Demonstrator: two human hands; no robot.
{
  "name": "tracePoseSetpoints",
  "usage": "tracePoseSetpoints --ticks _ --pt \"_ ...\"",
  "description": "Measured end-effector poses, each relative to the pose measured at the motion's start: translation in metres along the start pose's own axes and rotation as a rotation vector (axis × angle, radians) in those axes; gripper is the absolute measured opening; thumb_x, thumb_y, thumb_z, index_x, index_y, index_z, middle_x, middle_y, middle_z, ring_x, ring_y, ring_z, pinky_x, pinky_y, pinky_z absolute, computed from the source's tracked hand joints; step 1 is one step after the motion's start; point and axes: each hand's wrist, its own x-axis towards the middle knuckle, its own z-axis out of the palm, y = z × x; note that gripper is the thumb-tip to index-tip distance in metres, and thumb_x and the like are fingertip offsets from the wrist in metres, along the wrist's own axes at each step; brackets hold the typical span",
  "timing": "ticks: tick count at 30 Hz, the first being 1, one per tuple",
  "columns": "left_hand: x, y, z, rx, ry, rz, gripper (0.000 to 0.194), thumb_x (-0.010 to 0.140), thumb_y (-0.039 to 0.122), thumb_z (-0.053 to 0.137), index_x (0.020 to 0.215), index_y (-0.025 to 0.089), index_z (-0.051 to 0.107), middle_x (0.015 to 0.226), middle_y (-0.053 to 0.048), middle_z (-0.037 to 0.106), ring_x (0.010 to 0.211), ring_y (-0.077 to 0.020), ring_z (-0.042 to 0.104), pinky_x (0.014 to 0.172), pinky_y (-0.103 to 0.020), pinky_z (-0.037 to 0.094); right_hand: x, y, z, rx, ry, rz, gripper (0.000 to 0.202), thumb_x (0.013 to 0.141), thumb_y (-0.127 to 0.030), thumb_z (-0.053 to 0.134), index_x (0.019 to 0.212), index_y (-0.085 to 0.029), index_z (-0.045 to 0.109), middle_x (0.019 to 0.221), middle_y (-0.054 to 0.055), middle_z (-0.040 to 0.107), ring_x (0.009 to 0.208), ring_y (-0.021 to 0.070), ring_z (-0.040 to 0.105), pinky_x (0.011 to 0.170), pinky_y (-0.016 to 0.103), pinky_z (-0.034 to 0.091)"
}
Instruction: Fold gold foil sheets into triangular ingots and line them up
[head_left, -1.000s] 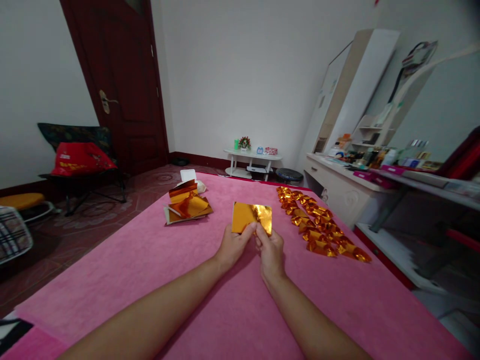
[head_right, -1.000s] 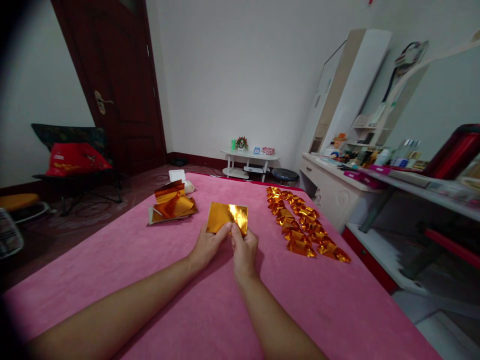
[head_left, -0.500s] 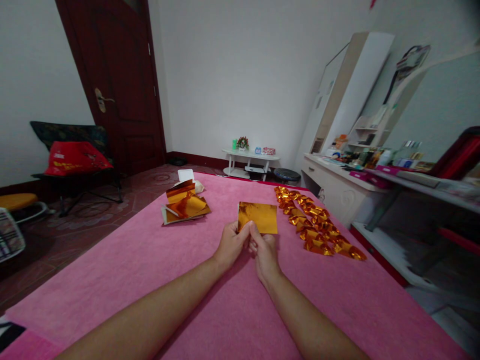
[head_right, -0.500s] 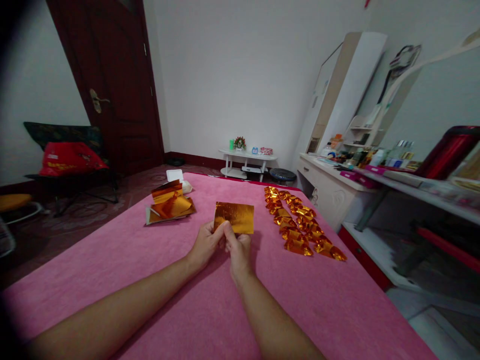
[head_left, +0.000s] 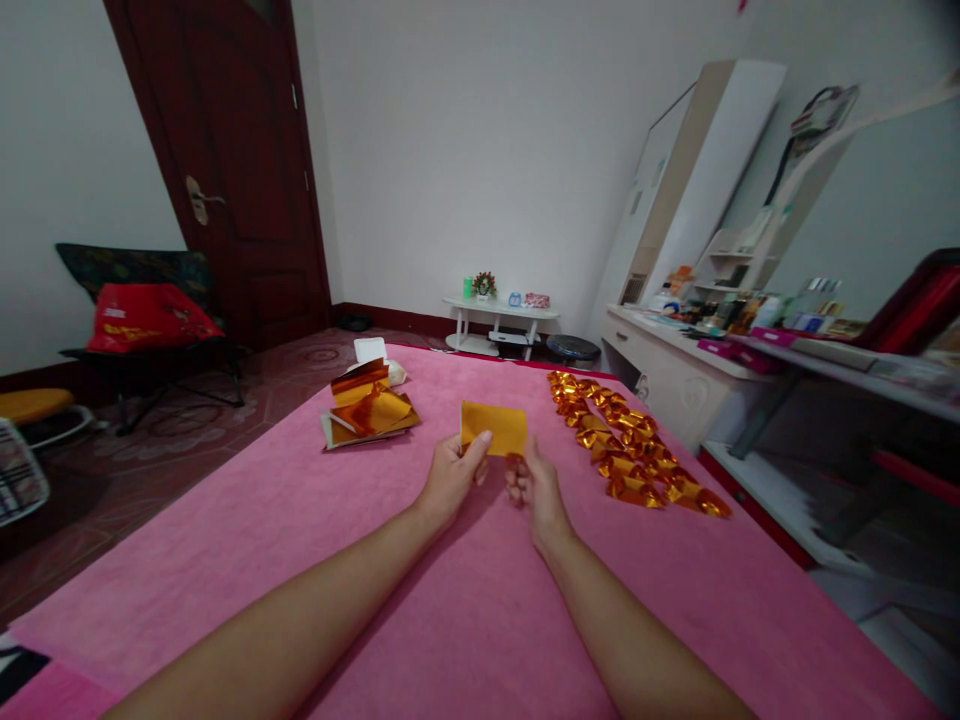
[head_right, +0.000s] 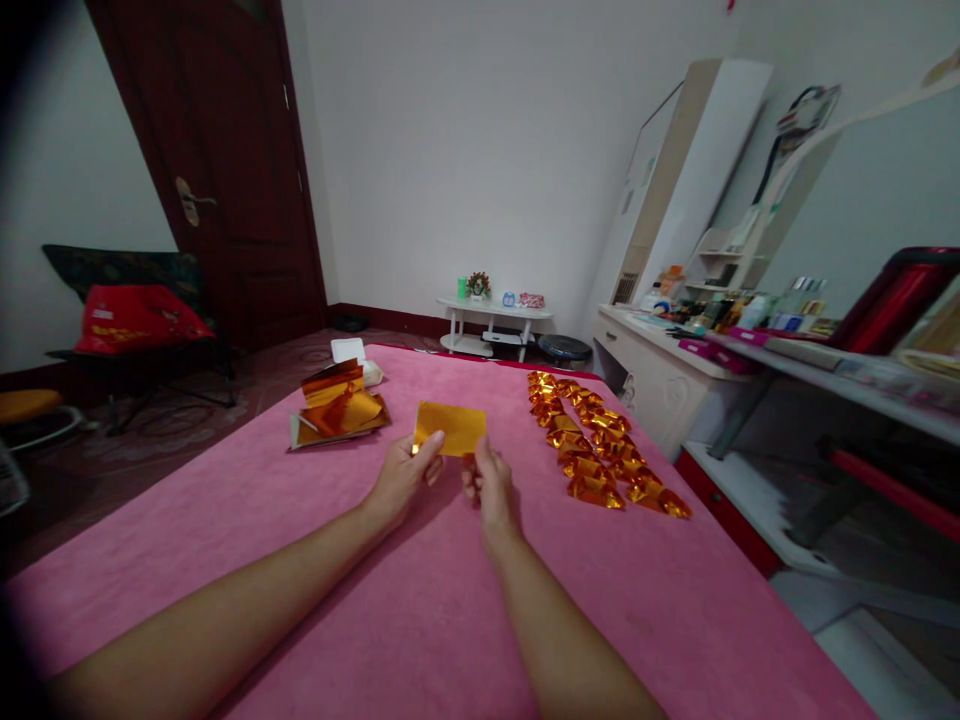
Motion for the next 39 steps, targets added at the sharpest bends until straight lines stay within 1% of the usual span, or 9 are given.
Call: tracePoseSetpoints --ticks 6,10,15,17,20,24,29,33,39 --pt "-0.004 0.003 0.002 0.178 -0.067 0.030 0.046 0.081 0.047 0.051 0.049 0.015 0.043 0.041 0.005 0.039 0.039 -0.0057 0.033 0.042 -0.020 0.025 -0.009 -0.002 0.010 -0.072 0.100 -0.200 0.041 0.068 -0.048 0.067 0.055 -0.018 0.042 0.043 -0.009 0.036 0.036 0.0042 0.025 0.035 0.020 0.015" --pt "0.005 -0.001 -0.009 0.243 0.026 0.049 0.047 0.081 0.048 0.050 0.048 0.016 0.044 0.039 0.005 0.040 0.037 -0.0070 0.036 0.042 -0.021 0.027 -0.007 -0.003 0.006 -0.114 0.160 -0.257 0.040 0.071 -0.047 0.065 0.055 -0.018 0.042 0.045 -0.008 0.035 0.037 0.0042 0.024 0.035 0.021 0.014" --pt "0.015 -0.003 -0.029 0.198 0.285 0.134 0.047 0.081 0.050 0.050 0.049 0.017 0.040 0.042 0.005 0.039 0.041 -0.0072 0.036 0.045 -0.021 0.029 0.002 -0.004 -0.005 0.015 0.285 -0.259 0.037 0.069 -0.045 0.067 0.059 -0.019 0.042 0.044 -0.010 0.033 0.037 0.0046 0.025 0.036 0.020 0.015" --pt "0.014 -0.003 -0.031 0.153 0.235 0.067 0.048 0.080 0.054 0.048 0.050 0.017 0.040 0.043 0.005 0.039 0.041 -0.0074 0.035 0.044 -0.021 0.027 0.003 -0.005 -0.008 0.047 0.287 -0.250 0.038 0.068 -0.045 0.068 0.060 -0.019 0.041 0.043 -0.011 0.032 0.037 0.0045 0.024 0.036 0.020 0.014" --pt "0.009 -0.003 -0.024 0.110 -0.005 -0.068 0.050 0.079 0.061 0.044 0.056 0.017 0.044 0.044 0.005 0.039 0.040 -0.0077 0.036 0.043 -0.020 0.026 0.001 -0.005 -0.005 0.031 0.225 -0.246 0.038 0.068 -0.044 0.068 0.060 -0.019 0.041 0.044 -0.011 0.032 0.037 0.0043 0.024 0.036 0.020 0.014" --pt "0.001 -0.004 -0.009 0.133 -0.201 -0.078 0.051 0.080 0.059 0.046 0.054 0.015 0.044 0.045 0.004 0.039 0.042 -0.0066 0.034 0.045 -0.020 0.023 -0.005 -0.004 0.001 -0.027 0.158 -0.252 0.040 0.067 -0.045 0.069 0.057 -0.019 0.040 0.044 -0.010 0.033 0.037 0.0042 0.024 0.036 0.020 0.015" --pt "-0.002 -0.002 0.002 0.104 -0.129 -0.077 0.050 0.078 0.058 0.050 0.054 0.015 0.043 0.045 0.005 0.040 0.041 -0.0057 0.033 0.045 -0.020 0.023 -0.009 0.001 0.007 -0.009 0.078 -0.194 0.042 0.069 -0.048 0.067 0.054 -0.019 0.039 0.043 -0.010 0.033 0.036 0.0040 0.024 0.036 0.020 0.016" --pt "-0.006 0.000 0.009 0.002 -0.166 -0.108 0.050 0.076 0.062 0.050 0.056 0.016 0.045 0.044 0.003 0.047 0.041 -0.0085 0.042 0.045 -0.021 0.029 -0.013 0.009 0.017 -0.034 -0.062 -0.132 0.049 0.068 -0.052 0.065 0.047 -0.020 0.035 0.038 -0.009 0.031 0.034 0.0041 0.024 0.036 0.021 0.016" --pt "-0.004 -0.006 0.004 0.098 -0.142 -0.048 0.047 0.081 0.055 0.048 0.056 0.014 0.048 0.044 0.004 0.045 0.041 -0.0065 0.037 0.044 -0.020 0.025 -0.009 0.003 0.014 -0.059 0.112 -0.163 0.042 0.071 -0.052 0.063 0.054 -0.017 0.048 0.038 -0.008 0.036 0.033 0.0044 0.026 0.035 0.020 0.015"
